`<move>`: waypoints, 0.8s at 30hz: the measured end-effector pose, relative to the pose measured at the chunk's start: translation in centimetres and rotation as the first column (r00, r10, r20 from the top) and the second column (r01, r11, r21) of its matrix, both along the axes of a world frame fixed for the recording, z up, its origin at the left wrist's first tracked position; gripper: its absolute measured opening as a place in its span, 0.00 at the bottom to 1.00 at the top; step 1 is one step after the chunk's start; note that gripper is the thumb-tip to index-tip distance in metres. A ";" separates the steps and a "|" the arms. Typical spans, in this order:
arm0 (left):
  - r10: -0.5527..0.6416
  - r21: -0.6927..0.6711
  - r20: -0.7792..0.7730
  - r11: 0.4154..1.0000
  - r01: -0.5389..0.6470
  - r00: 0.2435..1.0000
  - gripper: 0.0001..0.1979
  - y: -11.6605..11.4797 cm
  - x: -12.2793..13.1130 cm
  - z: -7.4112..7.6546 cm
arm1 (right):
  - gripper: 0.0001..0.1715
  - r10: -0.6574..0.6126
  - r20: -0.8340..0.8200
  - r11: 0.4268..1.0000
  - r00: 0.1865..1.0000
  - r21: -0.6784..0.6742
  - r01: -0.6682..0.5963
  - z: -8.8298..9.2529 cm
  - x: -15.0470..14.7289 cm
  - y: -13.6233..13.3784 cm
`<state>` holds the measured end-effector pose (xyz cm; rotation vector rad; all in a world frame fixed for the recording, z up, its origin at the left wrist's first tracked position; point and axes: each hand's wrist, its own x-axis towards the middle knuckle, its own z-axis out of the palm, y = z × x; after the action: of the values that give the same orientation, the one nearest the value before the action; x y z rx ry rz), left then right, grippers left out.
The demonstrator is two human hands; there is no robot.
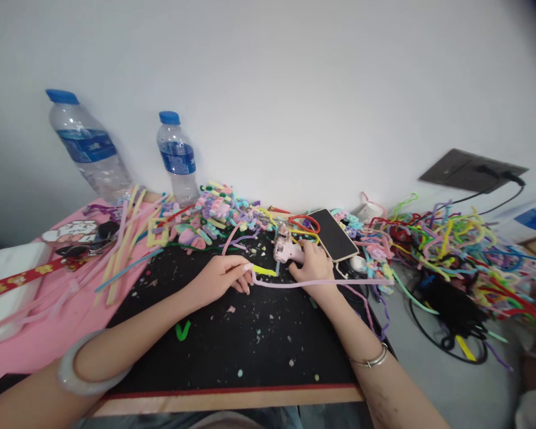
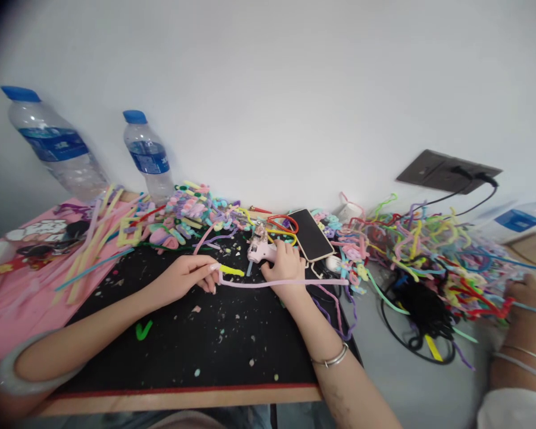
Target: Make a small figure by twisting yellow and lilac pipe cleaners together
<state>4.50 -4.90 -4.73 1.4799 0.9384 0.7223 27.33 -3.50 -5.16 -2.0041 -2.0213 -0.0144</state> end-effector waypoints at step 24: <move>0.021 -0.071 -0.082 0.997 -0.027 0.996 0.15 0.8 -0.6 -0.4 | 0.17 0.253 -0.792 0.830 0.555 -0.117 -0.546 -0.7 2.4 0.9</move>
<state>3.93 -4.06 -5.09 1.4453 1.0354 0.6430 29.68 -2.58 -5.84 -1.2443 -1.8864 1.1747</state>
